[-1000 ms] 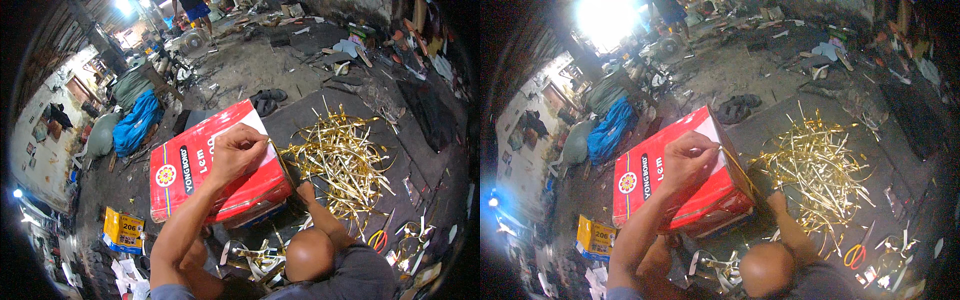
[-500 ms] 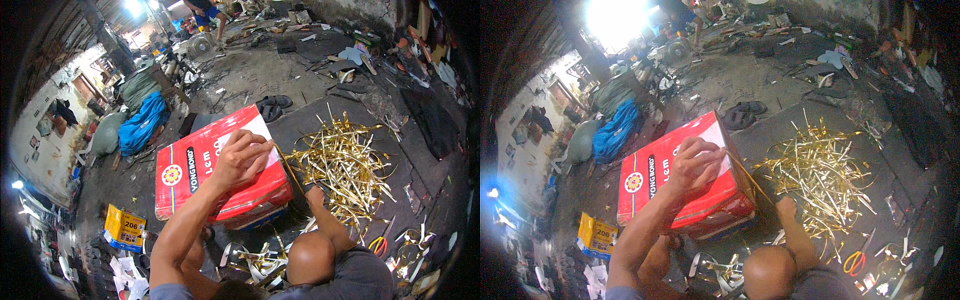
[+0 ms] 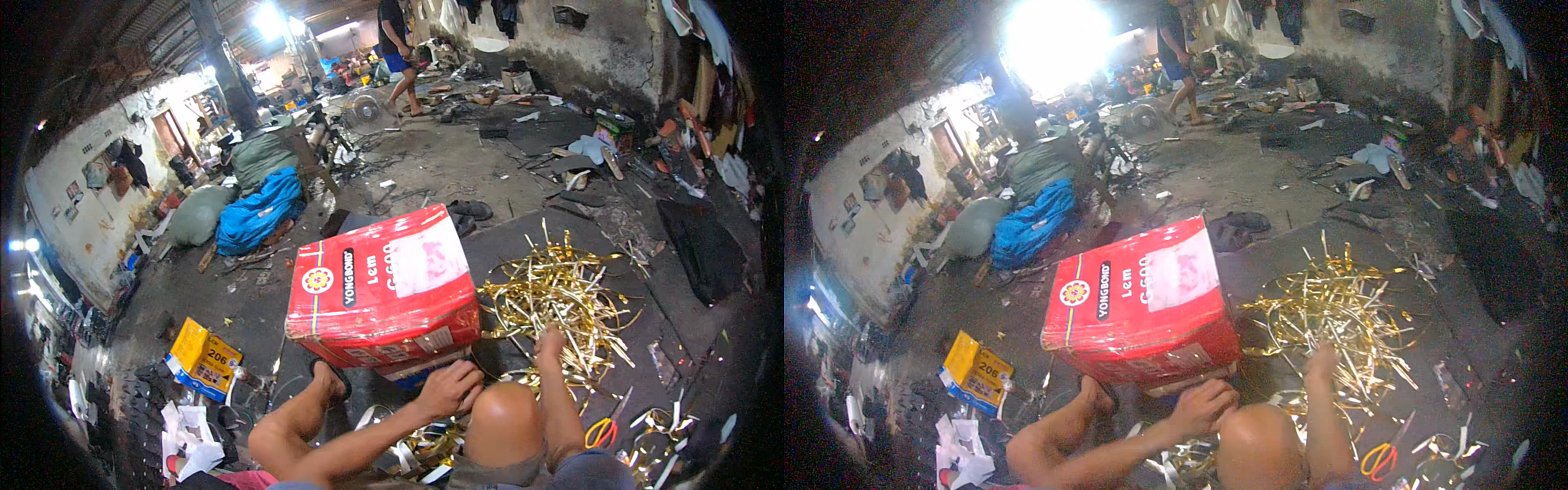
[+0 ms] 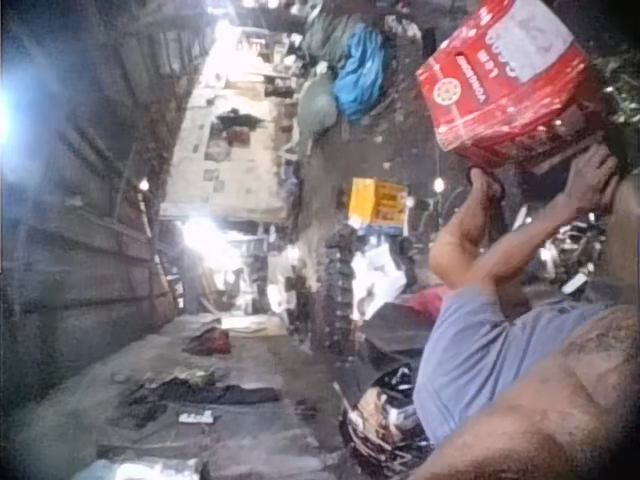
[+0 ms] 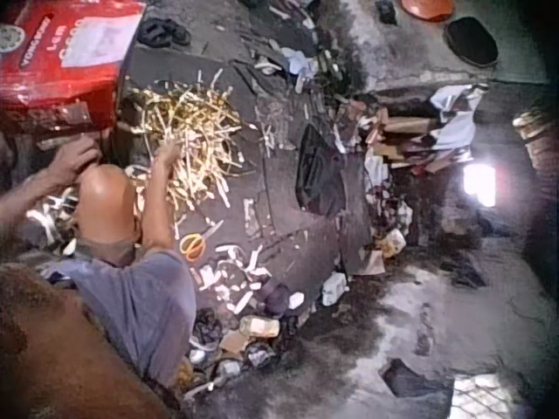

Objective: The person sits on the floor and repeatedly ties a red cardboard box with white and gold ribbons. They wrap the ribbons around the box, pull them tight, and tie knots by hand. The workspace is cluttered with scraps and other boxes.

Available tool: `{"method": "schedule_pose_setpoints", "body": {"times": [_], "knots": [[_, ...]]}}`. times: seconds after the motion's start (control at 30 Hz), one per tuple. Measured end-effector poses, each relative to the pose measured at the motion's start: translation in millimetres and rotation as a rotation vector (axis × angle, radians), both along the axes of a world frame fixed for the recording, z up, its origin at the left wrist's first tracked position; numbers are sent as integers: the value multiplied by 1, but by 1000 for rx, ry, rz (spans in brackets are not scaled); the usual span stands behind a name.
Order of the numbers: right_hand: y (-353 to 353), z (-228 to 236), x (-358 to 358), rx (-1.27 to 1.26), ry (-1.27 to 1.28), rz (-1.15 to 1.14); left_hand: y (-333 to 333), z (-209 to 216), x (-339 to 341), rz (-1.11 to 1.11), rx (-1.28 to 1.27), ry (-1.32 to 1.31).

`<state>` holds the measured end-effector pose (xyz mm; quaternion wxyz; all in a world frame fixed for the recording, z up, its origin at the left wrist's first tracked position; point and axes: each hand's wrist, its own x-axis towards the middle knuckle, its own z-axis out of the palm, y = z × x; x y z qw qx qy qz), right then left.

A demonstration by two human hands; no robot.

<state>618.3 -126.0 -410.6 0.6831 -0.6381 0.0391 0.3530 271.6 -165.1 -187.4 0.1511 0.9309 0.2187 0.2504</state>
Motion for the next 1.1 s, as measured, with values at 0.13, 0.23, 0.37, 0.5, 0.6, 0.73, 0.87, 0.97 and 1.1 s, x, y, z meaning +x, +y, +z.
{"method": "schedule_pose_setpoints", "body": {"times": [0.13, 0.23, 0.37, 0.5, 0.6, 0.73, 0.87, 0.97, 1.1], "knots": [[-40, 135, 51, 248, -577, -619, -72, -218, -28, 675, -622, 401], [-90, 164, 90, 239, -794, -442, -106, -230, -25, 332, -769, 766], [-115, 267, -10, 183, -629, 211, -108, -213, -41, 337, -763, 518], [-123, 325, -65, 198, -810, 883, -62, -85, -22, 363, -764, 231], [-126, 382, -112, 350, -1048, 1285, -60, 65, -18, 352, -257, 108], [-115, 396, -176, 647, -595, 1514, -64, 182, -27, 524, 145, -54], [-109, 416, -195, 489, -625, 1733, -54, 220, -76, 527, -408, -545], [-108, 404, -189, 556, -933, 1631, -46, 251, -97, 452, -529, -920], [-110, 399, -183, 338, -1209, 1523, -26, 246, -162, 475, -360, -1429]]}}
